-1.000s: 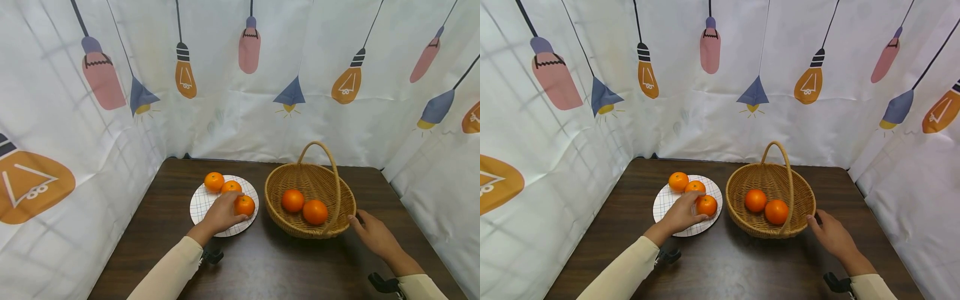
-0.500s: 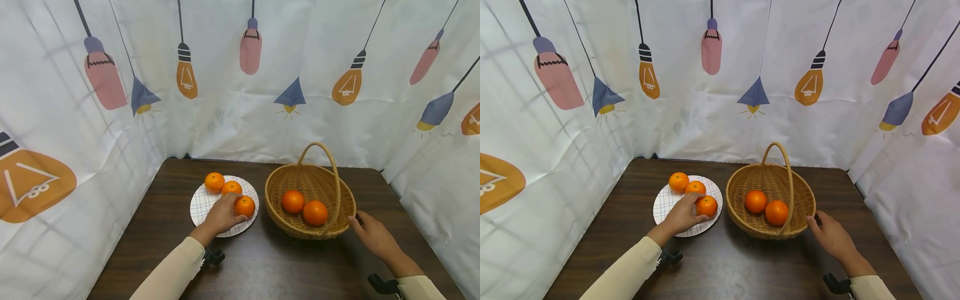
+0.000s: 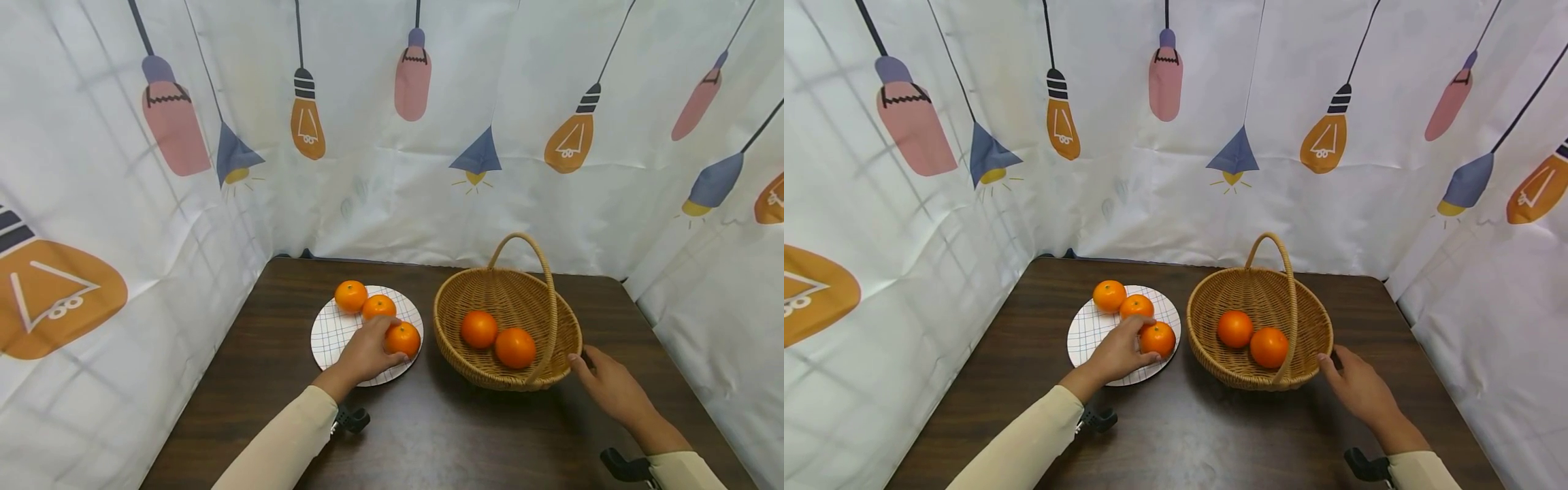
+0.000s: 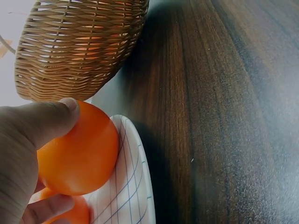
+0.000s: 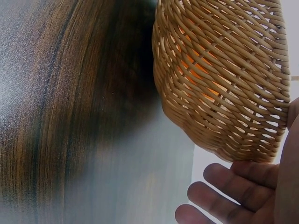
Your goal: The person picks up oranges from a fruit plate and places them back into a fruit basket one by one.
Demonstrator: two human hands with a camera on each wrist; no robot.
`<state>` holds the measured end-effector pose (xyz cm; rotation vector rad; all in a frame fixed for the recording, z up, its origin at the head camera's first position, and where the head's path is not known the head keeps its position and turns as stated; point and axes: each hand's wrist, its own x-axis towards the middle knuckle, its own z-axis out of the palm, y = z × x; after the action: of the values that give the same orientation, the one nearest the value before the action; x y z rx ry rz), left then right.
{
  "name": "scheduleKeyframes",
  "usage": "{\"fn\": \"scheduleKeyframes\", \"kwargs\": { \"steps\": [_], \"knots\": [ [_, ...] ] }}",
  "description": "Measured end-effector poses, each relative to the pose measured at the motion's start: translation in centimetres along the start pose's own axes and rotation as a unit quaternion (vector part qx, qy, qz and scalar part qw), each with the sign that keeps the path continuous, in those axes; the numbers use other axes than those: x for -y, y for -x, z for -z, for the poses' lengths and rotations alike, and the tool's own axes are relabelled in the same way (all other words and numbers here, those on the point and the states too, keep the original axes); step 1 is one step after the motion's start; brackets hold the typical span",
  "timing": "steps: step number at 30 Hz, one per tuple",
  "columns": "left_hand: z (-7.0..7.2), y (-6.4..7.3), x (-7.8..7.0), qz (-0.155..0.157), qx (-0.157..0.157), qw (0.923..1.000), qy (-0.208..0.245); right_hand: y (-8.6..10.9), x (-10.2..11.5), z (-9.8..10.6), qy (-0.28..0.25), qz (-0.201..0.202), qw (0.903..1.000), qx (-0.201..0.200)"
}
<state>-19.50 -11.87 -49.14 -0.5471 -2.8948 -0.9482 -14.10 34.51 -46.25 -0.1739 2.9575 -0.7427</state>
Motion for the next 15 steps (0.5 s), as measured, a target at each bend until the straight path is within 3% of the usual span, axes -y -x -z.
{"fn": "scheduleKeyframes", "kwargs": {
  "steps": [15],
  "knots": [
    [-0.33, 0.03, 0.09, 0.011, 0.004, 0.9999, -0.004, 0.08, 0.09, -0.16, -0.002, 0.002, 0.9999, -0.010]
  ]
}}
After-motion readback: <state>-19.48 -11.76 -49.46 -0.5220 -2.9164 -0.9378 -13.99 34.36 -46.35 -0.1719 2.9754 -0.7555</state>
